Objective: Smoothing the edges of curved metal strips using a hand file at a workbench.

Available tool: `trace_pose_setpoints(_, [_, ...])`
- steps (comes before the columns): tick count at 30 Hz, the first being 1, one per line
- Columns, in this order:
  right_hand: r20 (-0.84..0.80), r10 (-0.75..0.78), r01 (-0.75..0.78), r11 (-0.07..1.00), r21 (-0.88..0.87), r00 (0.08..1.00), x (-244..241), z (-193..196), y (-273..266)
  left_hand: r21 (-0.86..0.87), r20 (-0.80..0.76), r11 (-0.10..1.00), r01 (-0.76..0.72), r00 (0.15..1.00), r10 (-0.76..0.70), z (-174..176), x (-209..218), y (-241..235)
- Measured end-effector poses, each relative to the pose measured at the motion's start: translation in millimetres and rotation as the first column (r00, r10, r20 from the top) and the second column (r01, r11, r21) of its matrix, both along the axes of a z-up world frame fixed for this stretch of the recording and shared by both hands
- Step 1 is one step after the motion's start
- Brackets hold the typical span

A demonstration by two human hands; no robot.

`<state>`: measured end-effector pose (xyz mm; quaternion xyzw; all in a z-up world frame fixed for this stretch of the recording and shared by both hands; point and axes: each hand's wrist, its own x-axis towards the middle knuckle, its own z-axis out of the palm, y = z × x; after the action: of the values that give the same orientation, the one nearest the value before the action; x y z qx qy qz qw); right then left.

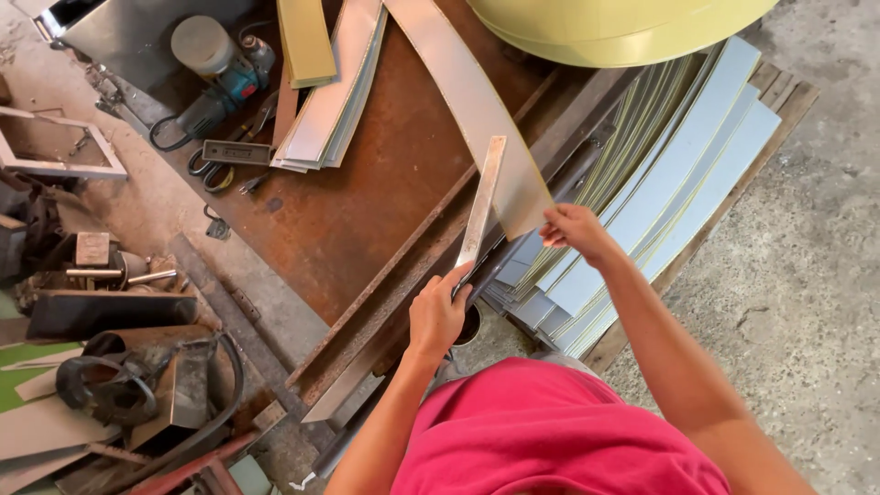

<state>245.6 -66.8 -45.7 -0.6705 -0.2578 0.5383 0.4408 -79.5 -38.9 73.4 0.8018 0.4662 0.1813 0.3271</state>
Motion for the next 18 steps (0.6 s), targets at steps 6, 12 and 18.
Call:
trace_pose_setpoints(6, [-0.072, -0.11, 0.112, 0.994, 0.019, 0.991, -14.0, -18.1, 19.1, 0.192, 0.036, 0.981, 0.036, 0.998, -0.044, 21.8, 25.2, 9.8])
trace_pose_setpoints(12, [-0.08, -0.14, 0.142, 0.99, 0.021, 0.987, -9.8, -34.1, 21.0, 0.198, -0.103, 0.969, 0.147, 0.986, -0.129, -31.3, 26.4, 28.1])
trace_pose_setpoints(18, [-0.088, -0.187, 0.195, 0.976, 0.098, 0.978, -12.8, -35.6, 15.4, 0.173, -0.064, 0.982, 0.074, 0.996, -0.063, -11.0, 34.5, 8.6])
